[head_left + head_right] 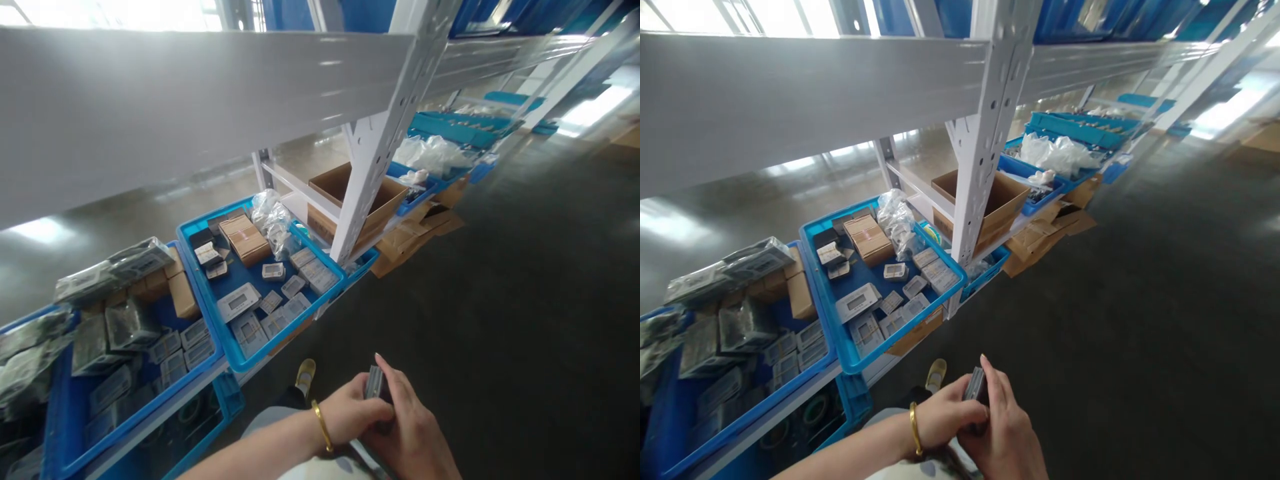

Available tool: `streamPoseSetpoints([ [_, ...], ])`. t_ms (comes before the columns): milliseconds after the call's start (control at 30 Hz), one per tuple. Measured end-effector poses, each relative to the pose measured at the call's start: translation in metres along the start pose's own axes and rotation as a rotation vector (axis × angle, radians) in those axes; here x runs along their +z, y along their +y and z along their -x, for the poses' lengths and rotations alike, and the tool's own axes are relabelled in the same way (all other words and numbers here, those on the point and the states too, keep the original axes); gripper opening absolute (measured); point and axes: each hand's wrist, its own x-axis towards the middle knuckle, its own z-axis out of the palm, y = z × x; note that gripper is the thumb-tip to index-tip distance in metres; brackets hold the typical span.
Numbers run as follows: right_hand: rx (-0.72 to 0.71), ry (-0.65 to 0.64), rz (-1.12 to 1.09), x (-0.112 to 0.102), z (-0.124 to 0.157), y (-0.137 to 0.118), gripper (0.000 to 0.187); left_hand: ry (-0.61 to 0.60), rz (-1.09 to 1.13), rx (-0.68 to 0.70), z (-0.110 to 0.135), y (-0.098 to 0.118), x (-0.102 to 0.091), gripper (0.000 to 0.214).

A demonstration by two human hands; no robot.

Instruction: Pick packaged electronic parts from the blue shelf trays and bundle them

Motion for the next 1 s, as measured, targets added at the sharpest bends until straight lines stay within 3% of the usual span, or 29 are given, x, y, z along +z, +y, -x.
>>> streamPoseSetpoints([
  [133,0.031,-0.184,-0.151,-0.019,-0.005,0.004,0.077,0.014,0.01,-0.127,-0.004,0.003,-0.012,0.036],
  [300,0.167,-0.447,-0.452,-0.034,-0.02,0.004,0.028,-0.216,-0.045,-0.291,0.001,0.023,-0.025,0.065],
  [433,0.251,-0.464,-0.779,-0.017,-0.029,0.009,0.031,-0.222,-0.579,-0.167,0.002,0.058,-0.044,0.07],
  [500,0.351,-0.378,-1.001,-0.008,-0.03,0.016,0.04,-0.055,-0.821,-0.015,-0.003,0.081,-0.066,0.064],
  [567,0.488,-0.262,-1.125,-0.003,-0.03,0.022,0.048,0.271,-0.988,0.096,-0.015,0.102,-0.095,0.055],
  [600,0.542,-0.209,-1.139,-0.002,-0.03,0.024,0.051,0.432,-1.072,0.114,-0.024,0.111,-0.109,0.048],
  [667,0.59,-0.137,-1.122,0.0,-0.03,0.024,0.057,0.639,-1.221,0.112,-0.043,0.122,-0.133,0.042],
  [833,0.528,-0.123,-1.164,0.005,-0.032,0.016,0.055,0.776,-1.444,0.038,-0.084,0.12,-0.156,0.039],
  [1000,0.475,-0.085,-1.254,0.009,-0.032,0.018,0.045,0.783,-1.468,0.066,-0.092,0.116,-0.161,0.034],
])
